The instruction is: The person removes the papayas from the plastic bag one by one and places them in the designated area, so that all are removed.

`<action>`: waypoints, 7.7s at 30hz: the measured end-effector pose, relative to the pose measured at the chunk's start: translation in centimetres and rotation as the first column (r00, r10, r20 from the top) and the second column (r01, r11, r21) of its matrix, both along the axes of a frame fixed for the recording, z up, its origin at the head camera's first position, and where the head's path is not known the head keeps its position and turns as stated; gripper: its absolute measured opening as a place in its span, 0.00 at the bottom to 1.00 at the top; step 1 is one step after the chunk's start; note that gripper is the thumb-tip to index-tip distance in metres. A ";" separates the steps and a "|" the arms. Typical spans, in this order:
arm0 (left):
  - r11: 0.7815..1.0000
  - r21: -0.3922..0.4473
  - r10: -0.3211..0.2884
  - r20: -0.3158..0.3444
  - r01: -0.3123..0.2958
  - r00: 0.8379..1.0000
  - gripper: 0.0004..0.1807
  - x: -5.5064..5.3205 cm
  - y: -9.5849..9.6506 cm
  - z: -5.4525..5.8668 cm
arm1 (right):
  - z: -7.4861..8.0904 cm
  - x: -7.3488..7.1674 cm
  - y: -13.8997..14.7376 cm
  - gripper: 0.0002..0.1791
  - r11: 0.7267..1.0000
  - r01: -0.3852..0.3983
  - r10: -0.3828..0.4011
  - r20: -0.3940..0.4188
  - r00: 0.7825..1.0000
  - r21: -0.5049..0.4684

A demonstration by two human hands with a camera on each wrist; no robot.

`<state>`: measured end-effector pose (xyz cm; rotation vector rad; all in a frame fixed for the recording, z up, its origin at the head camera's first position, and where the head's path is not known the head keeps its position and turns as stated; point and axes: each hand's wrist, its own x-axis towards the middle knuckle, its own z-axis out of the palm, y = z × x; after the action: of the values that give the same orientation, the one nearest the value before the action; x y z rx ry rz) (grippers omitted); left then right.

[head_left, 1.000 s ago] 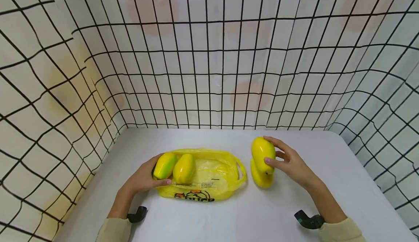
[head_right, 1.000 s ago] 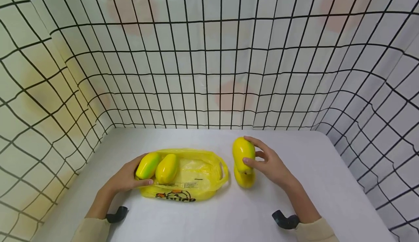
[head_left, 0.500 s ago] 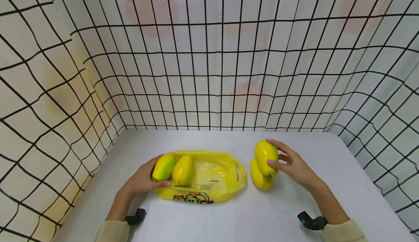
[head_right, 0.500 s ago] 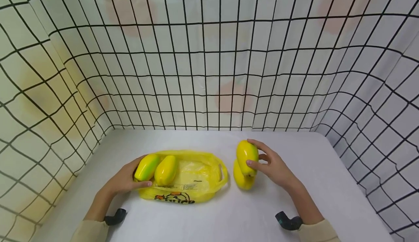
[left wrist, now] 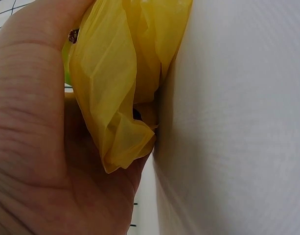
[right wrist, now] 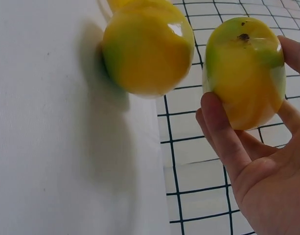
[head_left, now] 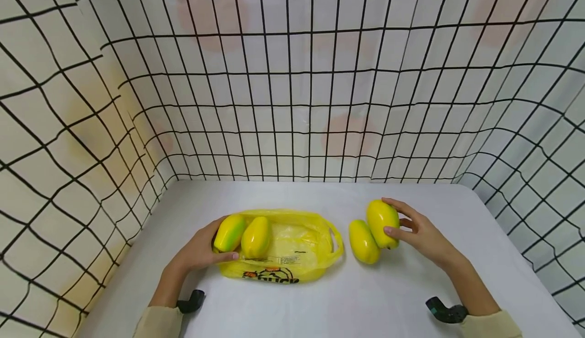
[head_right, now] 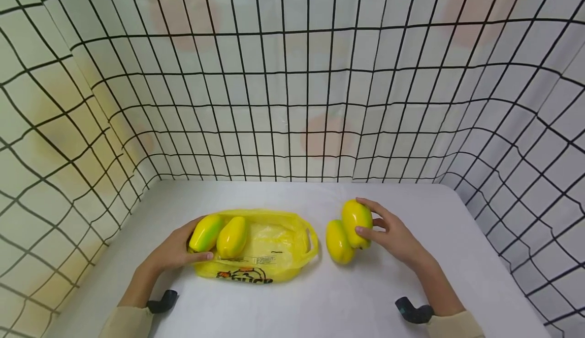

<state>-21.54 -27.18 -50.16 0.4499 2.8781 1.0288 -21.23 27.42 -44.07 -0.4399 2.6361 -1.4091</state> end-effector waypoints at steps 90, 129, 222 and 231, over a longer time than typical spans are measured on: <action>1.000 -0.010 -0.008 0.004 0.008 1.000 0.51 -0.1 0.3 -0.2 | -4.3 0.2 1.0 0.47 0.977 0.020 -0.047 0.128 0.991 0.211; 0.999 0.039 0.001 0.019 -0.002 1.000 0.50 0.3 -0.2 -0.2 | -1.0 -0.4 -0.1 0.39 0.986 0.129 -0.122 -0.075 0.990 0.104; 1.000 -0.007 0.011 -0.004 -0.011 1.000 0.54 0.0 0.2 0.2 | -0.6 -1.7 -17.1 0.26 0.975 -0.141 0.151 0.052 0.987 -0.170; 1.000 -0.013 0.024 0.016 -0.024 1.000 0.55 0.2 0.2 0.0 | -1.3 -1.5 -19.1 0.33 0.970 -0.183 0.198 0.083 0.977 -0.162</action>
<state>-21.37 -27.01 -50.15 0.4057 2.8814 1.0117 -22.77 8.36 -45.35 -0.6062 2.3466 -1.5345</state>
